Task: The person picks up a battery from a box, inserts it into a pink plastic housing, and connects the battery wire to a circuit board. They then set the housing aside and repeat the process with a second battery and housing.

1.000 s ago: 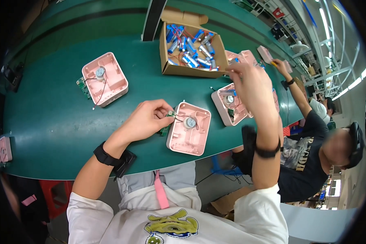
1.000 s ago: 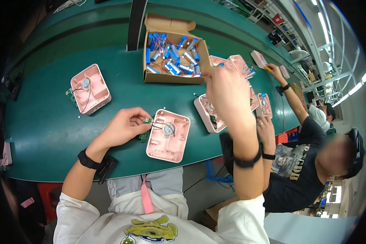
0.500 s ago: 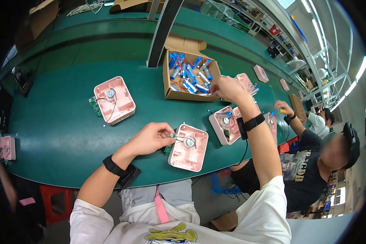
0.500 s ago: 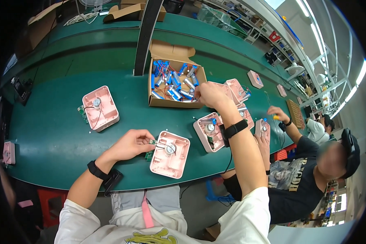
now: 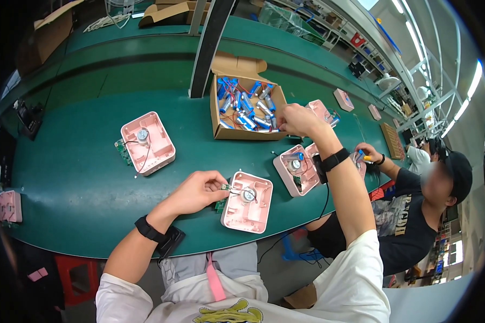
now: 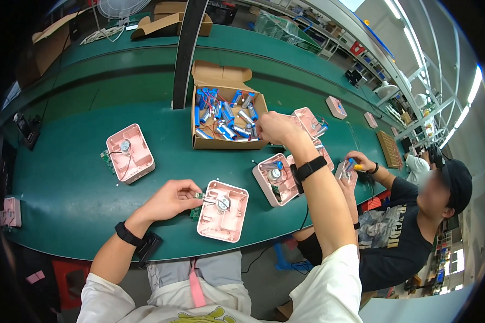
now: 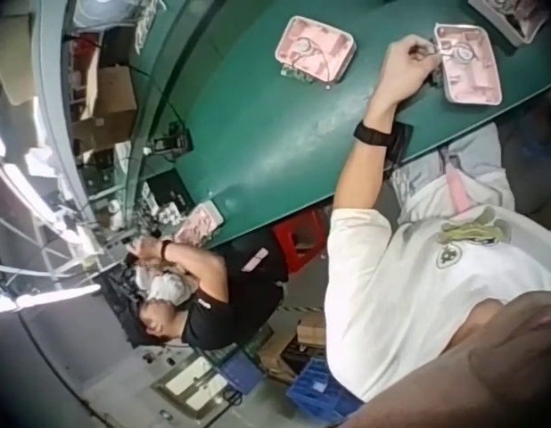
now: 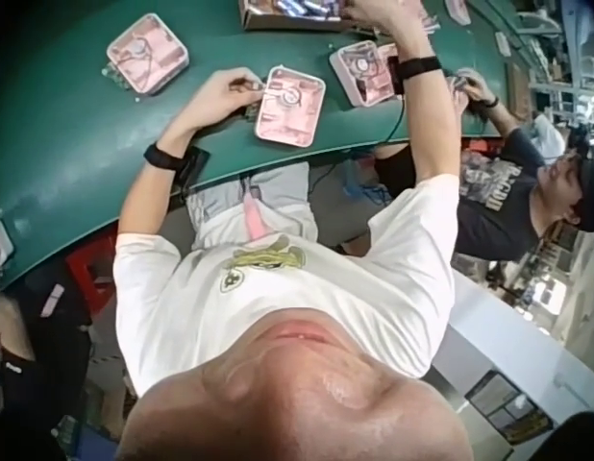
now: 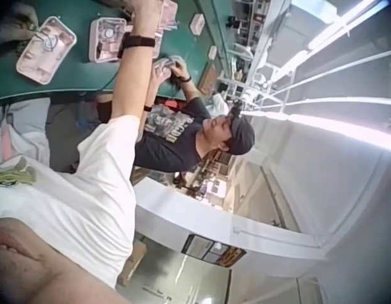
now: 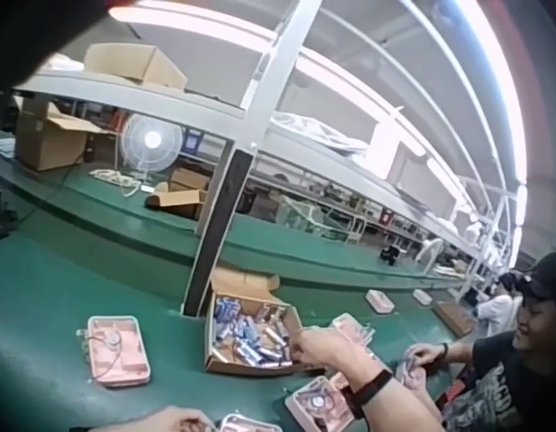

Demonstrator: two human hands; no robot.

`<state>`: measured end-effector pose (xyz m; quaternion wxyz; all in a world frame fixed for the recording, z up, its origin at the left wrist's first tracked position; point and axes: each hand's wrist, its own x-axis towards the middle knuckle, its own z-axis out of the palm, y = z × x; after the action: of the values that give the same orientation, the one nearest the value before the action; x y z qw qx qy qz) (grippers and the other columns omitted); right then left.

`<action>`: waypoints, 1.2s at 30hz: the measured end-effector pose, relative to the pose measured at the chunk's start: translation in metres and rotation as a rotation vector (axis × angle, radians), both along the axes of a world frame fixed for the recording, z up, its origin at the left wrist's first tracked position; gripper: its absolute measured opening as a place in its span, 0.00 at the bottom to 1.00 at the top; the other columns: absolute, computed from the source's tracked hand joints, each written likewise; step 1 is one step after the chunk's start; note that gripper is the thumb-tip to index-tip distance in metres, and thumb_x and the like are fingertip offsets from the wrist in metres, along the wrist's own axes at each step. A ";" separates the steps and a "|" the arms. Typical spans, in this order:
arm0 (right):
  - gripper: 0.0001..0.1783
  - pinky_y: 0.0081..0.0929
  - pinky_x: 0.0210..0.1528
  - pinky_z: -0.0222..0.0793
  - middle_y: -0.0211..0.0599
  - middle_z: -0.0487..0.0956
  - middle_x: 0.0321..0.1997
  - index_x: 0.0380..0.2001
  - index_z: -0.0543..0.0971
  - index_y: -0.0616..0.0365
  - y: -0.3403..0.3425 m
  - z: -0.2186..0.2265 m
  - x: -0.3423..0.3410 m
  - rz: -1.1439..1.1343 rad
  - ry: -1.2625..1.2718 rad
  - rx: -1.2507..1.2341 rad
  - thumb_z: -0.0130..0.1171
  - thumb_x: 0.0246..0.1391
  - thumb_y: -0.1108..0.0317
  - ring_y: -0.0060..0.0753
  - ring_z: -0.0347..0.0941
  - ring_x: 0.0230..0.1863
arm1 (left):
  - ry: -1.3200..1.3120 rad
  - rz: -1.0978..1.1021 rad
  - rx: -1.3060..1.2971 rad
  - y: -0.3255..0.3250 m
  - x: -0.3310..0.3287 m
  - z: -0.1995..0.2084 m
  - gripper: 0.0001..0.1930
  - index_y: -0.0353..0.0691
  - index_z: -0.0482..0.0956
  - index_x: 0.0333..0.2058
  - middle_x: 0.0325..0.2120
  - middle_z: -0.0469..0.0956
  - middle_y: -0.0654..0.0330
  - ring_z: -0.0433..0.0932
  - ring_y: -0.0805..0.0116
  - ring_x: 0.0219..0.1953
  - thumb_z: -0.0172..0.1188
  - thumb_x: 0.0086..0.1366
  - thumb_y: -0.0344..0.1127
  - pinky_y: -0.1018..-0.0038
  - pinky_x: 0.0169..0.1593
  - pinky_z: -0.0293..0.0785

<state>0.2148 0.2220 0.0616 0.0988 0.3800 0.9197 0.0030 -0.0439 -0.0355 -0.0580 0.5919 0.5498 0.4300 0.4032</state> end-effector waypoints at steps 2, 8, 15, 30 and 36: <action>0.09 0.42 0.46 0.80 0.46 0.87 0.38 0.37 0.88 0.57 -0.001 0.008 -0.005 -0.004 0.082 -0.012 0.69 0.52 0.69 0.49 0.84 0.41 | 0.007 0.008 -0.008 0.001 -0.002 -0.002 0.10 0.31 0.80 0.44 0.31 0.77 0.69 0.74 0.83 0.34 0.71 0.69 0.28 0.81 0.39 0.73; 0.09 0.37 0.41 0.79 0.45 0.87 0.37 0.38 0.87 0.61 -0.032 0.059 -0.010 0.068 0.550 0.022 0.68 0.59 0.67 0.40 0.85 0.36 | -0.009 -0.005 -0.030 0.003 -0.001 0.005 0.10 0.32 0.81 0.45 0.31 0.77 0.69 0.74 0.83 0.34 0.70 0.69 0.28 0.81 0.39 0.74; 0.12 0.23 0.34 0.80 0.43 0.87 0.39 0.45 0.81 0.67 -0.050 0.025 -0.007 -0.179 1.053 -0.377 0.60 0.71 0.67 0.27 0.85 0.34 | 0.003 -0.016 -0.043 0.002 -0.002 0.000 0.10 0.32 0.81 0.45 0.31 0.78 0.69 0.75 0.83 0.34 0.70 0.70 0.28 0.80 0.39 0.74; 0.12 0.24 0.34 0.80 0.45 0.86 0.43 0.50 0.73 0.63 -0.013 -0.006 -0.027 -0.175 1.004 -0.307 0.51 0.78 0.63 0.28 0.85 0.34 | 0.008 -0.009 -0.040 0.006 -0.003 0.001 0.09 0.32 0.81 0.45 0.31 0.77 0.70 0.73 0.84 0.33 0.69 0.70 0.28 0.81 0.38 0.73; 0.11 0.27 0.37 0.80 0.44 0.86 0.44 0.52 0.71 0.58 -0.026 -0.001 -0.041 -0.364 1.257 -0.451 0.47 0.80 0.61 0.30 0.86 0.37 | 0.002 -0.007 -0.034 0.006 -0.009 0.000 0.09 0.32 0.81 0.45 0.30 0.76 0.70 0.73 0.85 0.33 0.69 0.70 0.28 0.82 0.38 0.71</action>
<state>0.1738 0.1963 0.0610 -0.3775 0.4281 0.7022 -0.4256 -0.0528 -0.0297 -0.0584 0.6021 0.5414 0.4354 0.3934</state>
